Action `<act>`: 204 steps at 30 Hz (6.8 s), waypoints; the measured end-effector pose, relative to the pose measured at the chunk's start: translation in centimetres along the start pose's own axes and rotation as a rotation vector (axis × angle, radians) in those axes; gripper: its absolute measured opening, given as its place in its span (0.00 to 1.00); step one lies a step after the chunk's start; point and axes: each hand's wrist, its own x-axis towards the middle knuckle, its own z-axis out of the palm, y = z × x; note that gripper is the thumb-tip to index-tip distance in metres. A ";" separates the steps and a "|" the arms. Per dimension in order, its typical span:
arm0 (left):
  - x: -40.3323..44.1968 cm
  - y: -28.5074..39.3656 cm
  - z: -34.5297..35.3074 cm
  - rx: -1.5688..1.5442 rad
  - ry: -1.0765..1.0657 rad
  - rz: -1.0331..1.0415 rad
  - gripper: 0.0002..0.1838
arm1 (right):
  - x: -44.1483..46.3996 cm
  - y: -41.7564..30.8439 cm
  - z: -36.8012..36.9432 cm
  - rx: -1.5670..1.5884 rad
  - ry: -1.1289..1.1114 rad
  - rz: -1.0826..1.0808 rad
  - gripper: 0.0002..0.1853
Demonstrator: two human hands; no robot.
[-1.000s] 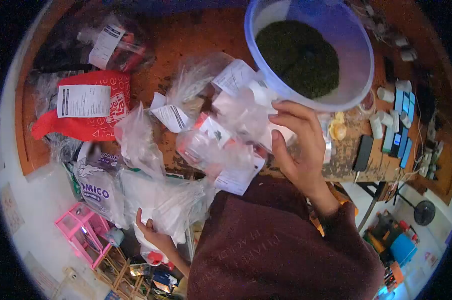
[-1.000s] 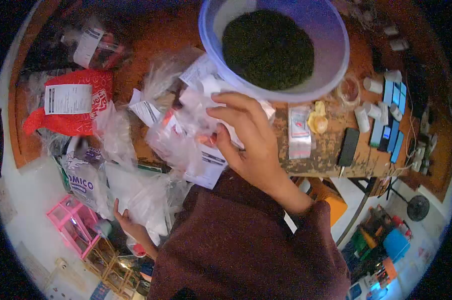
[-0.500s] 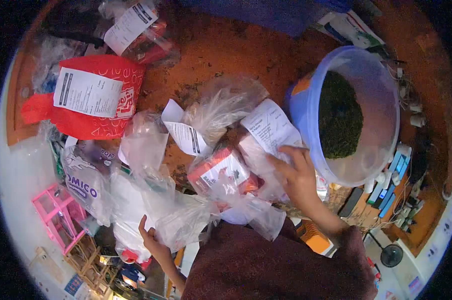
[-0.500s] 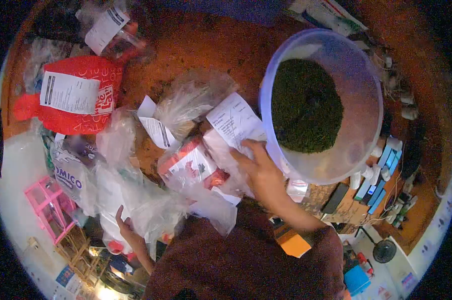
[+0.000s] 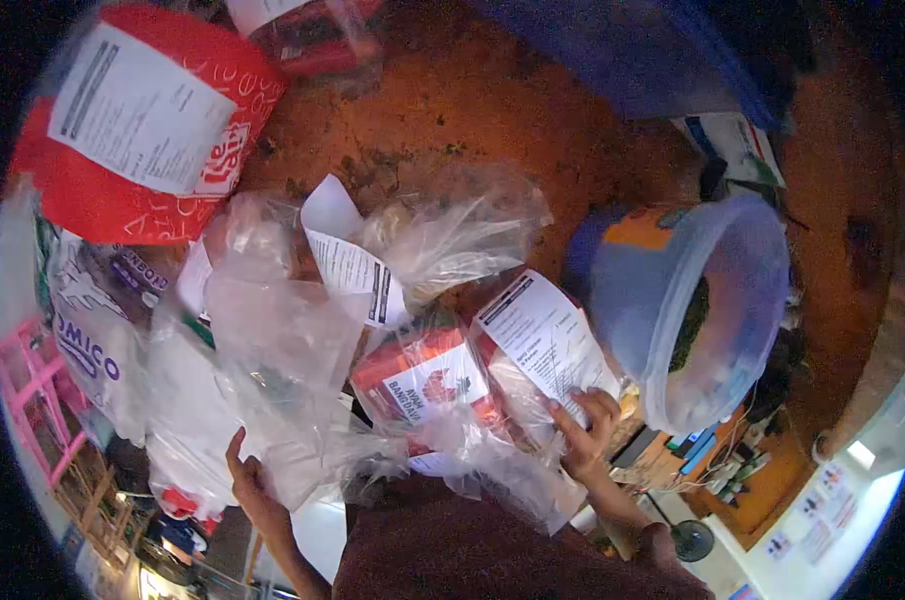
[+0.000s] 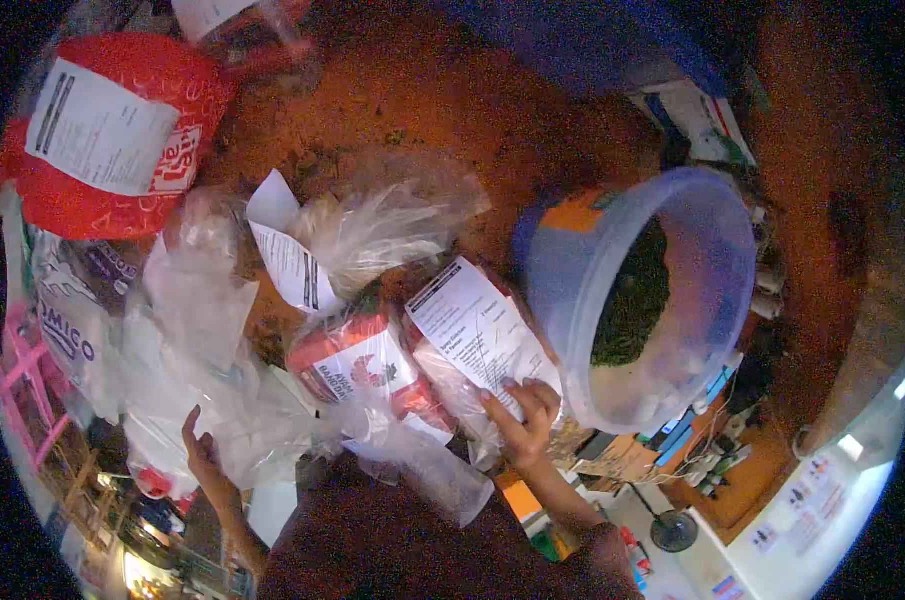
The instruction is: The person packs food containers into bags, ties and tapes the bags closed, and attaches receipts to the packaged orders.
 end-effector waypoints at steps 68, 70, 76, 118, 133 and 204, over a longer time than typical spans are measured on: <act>-8.9 -8.0 -7.0 -0.605 -0.027 0.151 0.31 | 1.8 -29.7 11.7 1.425 -0.754 -0.024 0.31; -8.6 -11.0 -7.5 -0.325 0.128 0.330 0.27 | 3.1 -30.0 12.1 1.571 -0.754 0.114 0.37; -7.1 -17.8 -12.8 -0.460 0.715 0.394 0.30 | 7.4 -27.2 5.6 0.797 -0.940 -0.814 0.26; -6.2 -11.0 -12.3 -0.965 0.541 0.258 0.27 | 14.0 -33.5 -10.7 0.121 -0.386 -1.061 0.10; -24.6 -41.8 -24.1 -0.527 0.729 -0.150 0.43 | -6.4 -58.2 10.4 1.714 -1.407 0.667 0.16; -24.5 -90.2 -56.3 -1.230 0.991 0.250 0.22 | -43.8 -98.8 28.9 0.540 -1.515 -0.955 0.19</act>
